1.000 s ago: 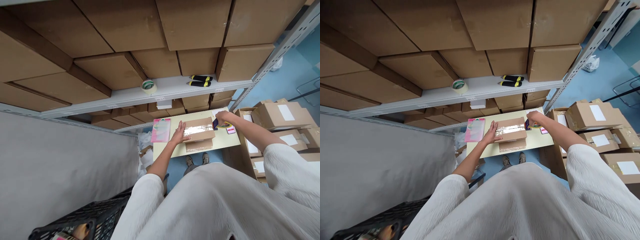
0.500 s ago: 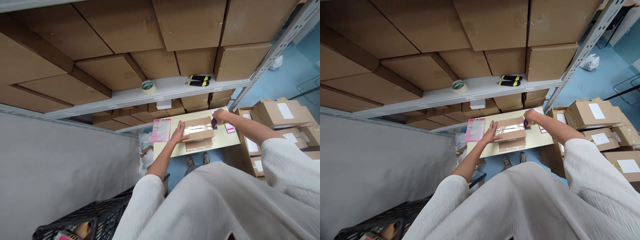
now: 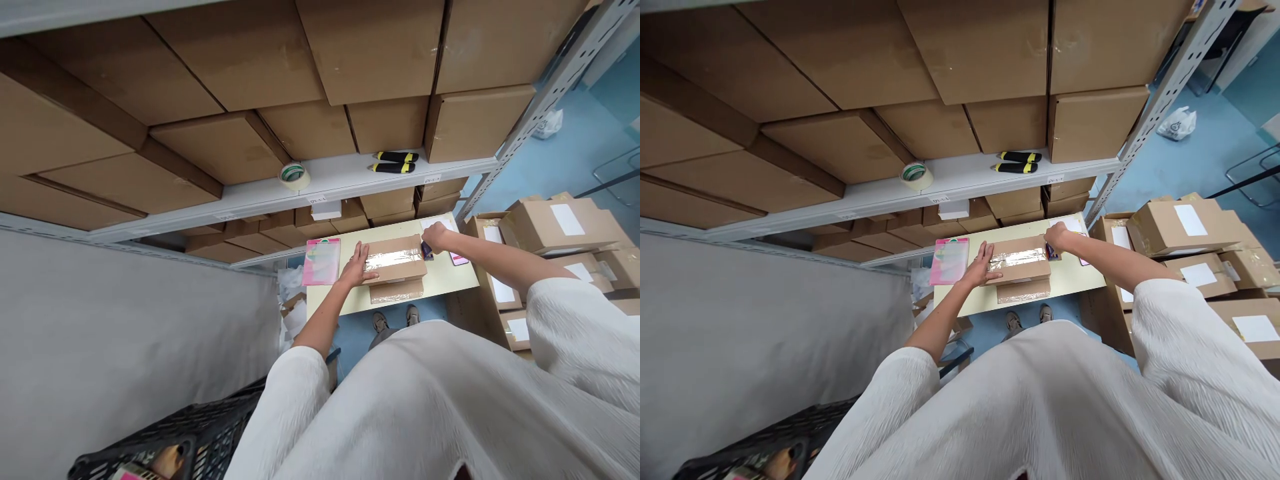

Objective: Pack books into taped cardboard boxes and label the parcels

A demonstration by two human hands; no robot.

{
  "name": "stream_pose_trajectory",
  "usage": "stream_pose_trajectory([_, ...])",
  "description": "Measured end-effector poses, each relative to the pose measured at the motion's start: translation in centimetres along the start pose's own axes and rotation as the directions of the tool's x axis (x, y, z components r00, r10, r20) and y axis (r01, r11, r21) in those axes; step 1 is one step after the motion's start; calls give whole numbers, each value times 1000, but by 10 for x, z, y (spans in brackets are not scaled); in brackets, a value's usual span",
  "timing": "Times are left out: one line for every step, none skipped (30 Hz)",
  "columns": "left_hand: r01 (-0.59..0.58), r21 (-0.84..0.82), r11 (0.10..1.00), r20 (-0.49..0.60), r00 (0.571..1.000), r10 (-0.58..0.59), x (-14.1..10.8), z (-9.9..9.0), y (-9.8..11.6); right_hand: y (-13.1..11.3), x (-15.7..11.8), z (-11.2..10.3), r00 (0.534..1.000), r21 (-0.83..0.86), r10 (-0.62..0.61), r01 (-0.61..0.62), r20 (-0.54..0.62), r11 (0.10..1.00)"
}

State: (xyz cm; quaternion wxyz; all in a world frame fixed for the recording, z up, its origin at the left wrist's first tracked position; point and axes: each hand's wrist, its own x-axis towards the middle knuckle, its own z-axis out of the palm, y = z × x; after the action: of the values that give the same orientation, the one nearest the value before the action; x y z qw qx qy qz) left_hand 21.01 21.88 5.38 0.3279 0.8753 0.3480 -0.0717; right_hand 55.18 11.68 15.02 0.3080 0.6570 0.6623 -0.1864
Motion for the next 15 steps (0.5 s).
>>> stream_pose_trajectory([-3, -4, 1000, -2, 1000, 3, 0, 0, 0, -3, 0, 5, 1000, -2, 1, -1, -8, 1000])
stream_pose_trajectory([-3, -8, 1000, -4, 1000, 3, 0, 0, -1, -7, 0, 11, 1000, -2, 6, -6, -3, 1000])
stream_pose_trajectory([2, -9, 1000, -5, 1000, -2, 1, 1, -1, -12, -1, 20, 1000, 5, 11, -11, 22, 1000])
stream_pose_trajectory([10, -10, 1000, -4, 1000, -10, 1, 1, -1, -17, -3, 30, 998, 18, 14, -15, 65, 1000])
stream_pose_trajectory([16, -10, 1000, -4, 1000, -16, 1, 2, 0, -21, -5, 41, 994, 45, 27, -32, 109, 998])
stream_pose_trajectory([21, -12, 1000, -3, 1000, -21, 1, 2, 0, -25, -8, 52, 985, 85, 20, -35, 169, 996])
stream_pose_trajectory([20, -18, 1000, -2, 1000, -20, 1, 3, 0, -27, -12, 63, 982, 102, 5, -25, 191, 994])
stream_pose_trajectory([14, -30, 999, -1, 1000, -14, 1, 3, -1, -26, -15, 72, 980, 108, 3, -25, 201, 994])
stream_pose_trajectory([5, -47, 999, -2, 1000, -6, 1, 4, -1, -22, -19, 81, 977, 114, 6, -31, 215, 993])
stream_pose_trajectory([-2, -67, 998, -4, 1000, 2, 1, 4, -2, -16, -21, 87, 976, 138, 26, -57, 218, 989])
stream_pose_trajectory([-8, -88, 996, -8, 1000, 7, 1, 4, -2, -7, -24, 92, 974, 202, 65, -110, 219, 973])
stream_pose_trajectory([-10, -107, 994, -13, 1000, 9, 1, 4, -3, 3, -26, 96, 969, 276, 96, -158, 226, 948])
stream_pose_trajectory([-10, -123, 992, -20, 1000, 8, 1, 4, -4, 14, -27, 99, 965, 365, 113, -195, 235, 910])
stream_pose_trajectory([-9, -136, 991, -26, 1000, 5, 1, 5, -5, 25, -28, 102, 960, 455, 134, -236, 244, 859])
stream_pose_trajectory([-7, -146, 989, -29, 1000, 3, 1, 5, -5, 35, -30, 105, 954, 537, 158, -275, 253, 797])
